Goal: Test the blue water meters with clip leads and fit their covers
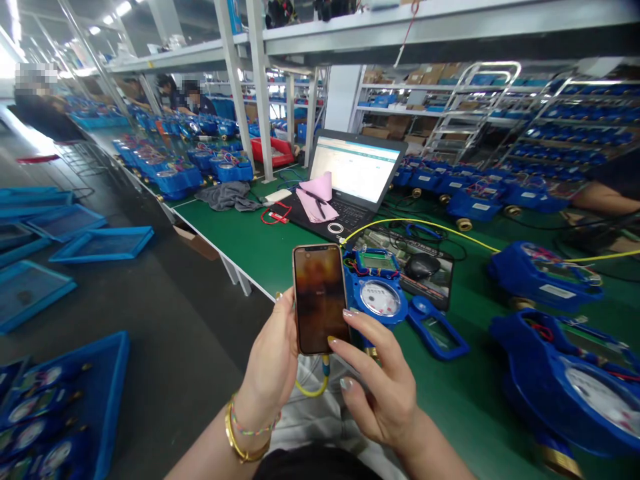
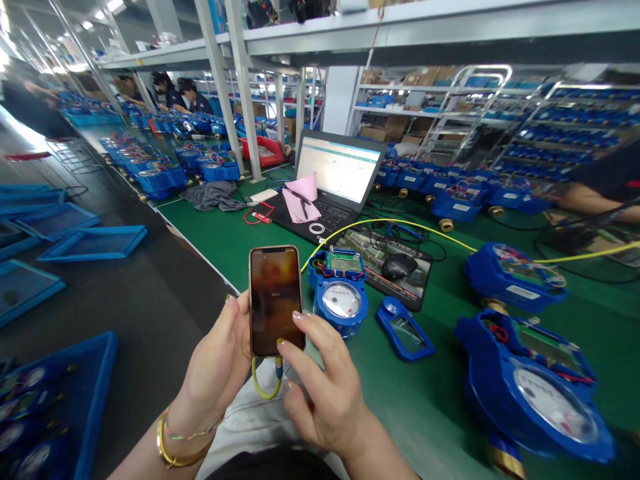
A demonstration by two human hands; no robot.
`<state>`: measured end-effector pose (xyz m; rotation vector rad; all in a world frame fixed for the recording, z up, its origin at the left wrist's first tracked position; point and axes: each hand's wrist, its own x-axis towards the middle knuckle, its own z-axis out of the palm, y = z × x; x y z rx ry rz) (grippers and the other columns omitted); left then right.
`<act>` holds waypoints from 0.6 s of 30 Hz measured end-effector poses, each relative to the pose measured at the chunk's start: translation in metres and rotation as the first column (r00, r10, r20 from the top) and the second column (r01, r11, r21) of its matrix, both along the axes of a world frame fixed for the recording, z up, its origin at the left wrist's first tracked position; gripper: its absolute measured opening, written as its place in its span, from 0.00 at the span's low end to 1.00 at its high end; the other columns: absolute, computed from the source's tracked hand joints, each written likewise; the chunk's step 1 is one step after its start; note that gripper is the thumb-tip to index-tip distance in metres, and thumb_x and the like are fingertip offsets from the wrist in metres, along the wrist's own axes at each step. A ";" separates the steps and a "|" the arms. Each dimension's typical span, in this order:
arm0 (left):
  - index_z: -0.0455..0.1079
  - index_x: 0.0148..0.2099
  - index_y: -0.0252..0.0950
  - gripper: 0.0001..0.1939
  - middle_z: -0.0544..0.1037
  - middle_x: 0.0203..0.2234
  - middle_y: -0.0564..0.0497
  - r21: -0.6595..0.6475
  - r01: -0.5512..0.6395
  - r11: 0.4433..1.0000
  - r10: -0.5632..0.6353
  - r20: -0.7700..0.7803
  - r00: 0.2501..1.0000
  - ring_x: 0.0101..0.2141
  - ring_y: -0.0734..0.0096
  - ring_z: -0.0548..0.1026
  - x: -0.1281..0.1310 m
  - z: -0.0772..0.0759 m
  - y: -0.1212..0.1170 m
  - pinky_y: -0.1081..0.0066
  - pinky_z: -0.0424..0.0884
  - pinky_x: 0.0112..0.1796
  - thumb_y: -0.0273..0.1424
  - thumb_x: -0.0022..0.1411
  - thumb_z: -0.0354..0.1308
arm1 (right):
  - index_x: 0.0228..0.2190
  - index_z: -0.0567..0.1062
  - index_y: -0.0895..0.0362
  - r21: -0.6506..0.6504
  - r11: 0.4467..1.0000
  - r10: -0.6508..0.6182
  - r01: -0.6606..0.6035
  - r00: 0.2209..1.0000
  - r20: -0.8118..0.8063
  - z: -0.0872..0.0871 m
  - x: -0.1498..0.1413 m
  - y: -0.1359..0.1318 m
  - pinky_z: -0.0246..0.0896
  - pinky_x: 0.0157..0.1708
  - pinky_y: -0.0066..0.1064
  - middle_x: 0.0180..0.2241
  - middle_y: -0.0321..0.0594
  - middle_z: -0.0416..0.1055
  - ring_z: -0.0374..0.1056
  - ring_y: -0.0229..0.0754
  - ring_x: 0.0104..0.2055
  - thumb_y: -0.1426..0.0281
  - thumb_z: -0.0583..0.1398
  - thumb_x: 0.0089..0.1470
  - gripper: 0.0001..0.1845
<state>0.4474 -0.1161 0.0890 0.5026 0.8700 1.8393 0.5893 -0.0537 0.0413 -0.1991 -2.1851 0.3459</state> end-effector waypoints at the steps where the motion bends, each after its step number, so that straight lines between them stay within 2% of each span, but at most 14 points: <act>1: 0.70 0.53 0.37 0.21 0.76 0.47 0.47 0.002 -0.001 1.000 0.001 -0.001 1.000 0.55 0.54 0.67 0.000 -0.001 0.000 0.57 0.63 0.56 0.45 0.68 0.50 | 0.52 0.67 0.59 0.007 1.000 0.011 -0.011 1.000 0.011 -0.001 0.000 0.000 0.56 0.57 0.50 0.61 0.50 0.52 0.54 0.56 0.60 0.76 0.53 0.51 0.25; 5: 0.70 0.53 0.36 0.20 0.76 0.47 0.47 0.056 0.030 0.998 -0.032 0.026 0.999 0.54 0.55 0.67 0.001 -0.002 0.000 0.58 0.61 0.57 0.43 0.70 0.47 | 0.50 0.68 0.60 0.017 1.000 0.010 -0.010 1.000 0.016 -0.002 0.001 -0.001 0.57 0.56 0.51 0.60 0.51 0.52 0.53 0.57 0.60 0.76 0.53 0.51 0.23; 8: 0.70 0.53 0.38 0.21 0.75 0.48 0.48 0.044 0.065 0.997 -0.067 0.064 0.996 0.54 0.56 0.68 0.001 -0.001 -0.001 0.59 0.60 0.57 0.42 0.72 0.43 | 0.48 0.70 0.62 0.048 0.999 -0.002 0.003 1.000 -0.009 -0.002 -0.001 -0.002 0.59 0.54 0.52 0.59 0.54 0.53 0.54 0.57 0.60 0.75 0.52 0.53 0.20; 18: 0.66 0.58 0.38 0.23 0.72 0.53 0.48 0.051 0.026 0.998 -0.029 0.072 0.997 0.58 0.58 0.62 0.000 0.000 -0.001 0.59 0.58 0.58 0.36 0.74 0.34 | 0.45 0.71 0.64 0.060 0.998 -0.019 0.021 0.999 -0.031 -0.001 -0.004 -0.003 0.61 0.52 0.51 0.57 0.56 0.56 0.56 0.57 0.59 0.75 0.52 0.54 0.17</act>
